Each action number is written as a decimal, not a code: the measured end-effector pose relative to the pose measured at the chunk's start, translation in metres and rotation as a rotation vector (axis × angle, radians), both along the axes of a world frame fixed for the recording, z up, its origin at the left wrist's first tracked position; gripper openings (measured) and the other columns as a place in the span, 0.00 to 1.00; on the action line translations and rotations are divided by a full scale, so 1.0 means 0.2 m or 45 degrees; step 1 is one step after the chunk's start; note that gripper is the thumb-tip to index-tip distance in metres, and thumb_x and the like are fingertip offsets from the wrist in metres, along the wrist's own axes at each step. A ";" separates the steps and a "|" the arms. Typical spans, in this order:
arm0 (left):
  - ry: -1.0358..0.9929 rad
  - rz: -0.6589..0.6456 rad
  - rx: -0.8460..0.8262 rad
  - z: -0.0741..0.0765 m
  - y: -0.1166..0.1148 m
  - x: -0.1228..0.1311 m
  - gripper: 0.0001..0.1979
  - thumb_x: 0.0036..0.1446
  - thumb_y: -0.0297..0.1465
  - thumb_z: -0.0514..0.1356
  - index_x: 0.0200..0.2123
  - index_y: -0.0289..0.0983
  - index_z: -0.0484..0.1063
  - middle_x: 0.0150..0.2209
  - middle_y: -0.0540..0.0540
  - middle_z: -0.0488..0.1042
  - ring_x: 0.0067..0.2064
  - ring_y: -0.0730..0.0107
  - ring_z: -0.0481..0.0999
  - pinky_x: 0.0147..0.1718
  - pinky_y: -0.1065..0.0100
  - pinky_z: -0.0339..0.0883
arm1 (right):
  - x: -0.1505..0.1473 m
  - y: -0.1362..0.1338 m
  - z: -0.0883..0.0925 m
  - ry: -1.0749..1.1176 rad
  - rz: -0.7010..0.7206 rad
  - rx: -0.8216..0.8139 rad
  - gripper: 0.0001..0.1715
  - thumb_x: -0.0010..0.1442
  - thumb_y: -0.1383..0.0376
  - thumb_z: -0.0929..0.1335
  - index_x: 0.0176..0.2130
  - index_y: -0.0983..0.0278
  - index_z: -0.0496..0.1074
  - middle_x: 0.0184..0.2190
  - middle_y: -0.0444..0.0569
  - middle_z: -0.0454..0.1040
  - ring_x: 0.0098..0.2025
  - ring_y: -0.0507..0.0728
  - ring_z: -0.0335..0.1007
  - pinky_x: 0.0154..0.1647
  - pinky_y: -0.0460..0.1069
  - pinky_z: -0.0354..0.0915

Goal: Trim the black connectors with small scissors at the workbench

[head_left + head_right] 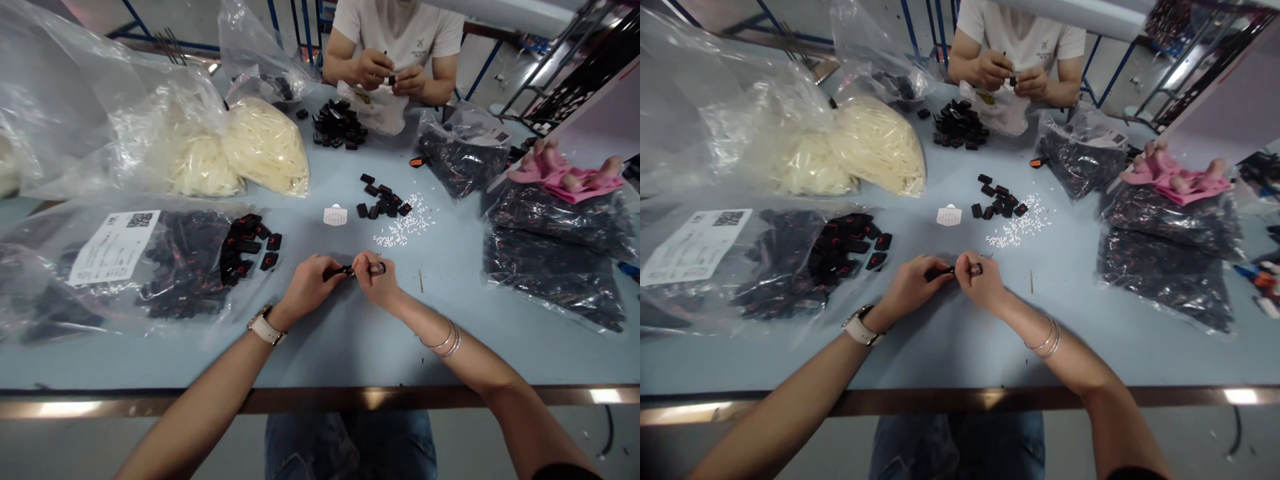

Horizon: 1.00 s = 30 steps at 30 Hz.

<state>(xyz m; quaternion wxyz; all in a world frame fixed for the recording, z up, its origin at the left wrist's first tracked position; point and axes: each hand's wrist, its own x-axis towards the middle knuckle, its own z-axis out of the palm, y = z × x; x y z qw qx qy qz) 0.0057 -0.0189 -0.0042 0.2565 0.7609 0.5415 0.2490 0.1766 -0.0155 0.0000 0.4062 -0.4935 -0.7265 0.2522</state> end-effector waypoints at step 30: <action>0.012 0.028 -0.039 0.01 0.00 0.01 0.01 0.54 0.28 0.63 0.31 0.37 0.73 0.30 0.48 0.77 0.34 0.66 0.74 0.35 0.66 0.65 | 0.03 0.01 0.01 -0.060 0.061 0.035 0.17 0.62 0.60 0.58 0.25 0.62 0.65 0.17 0.42 0.65 0.19 0.49 0.58 0.24 0.44 0.57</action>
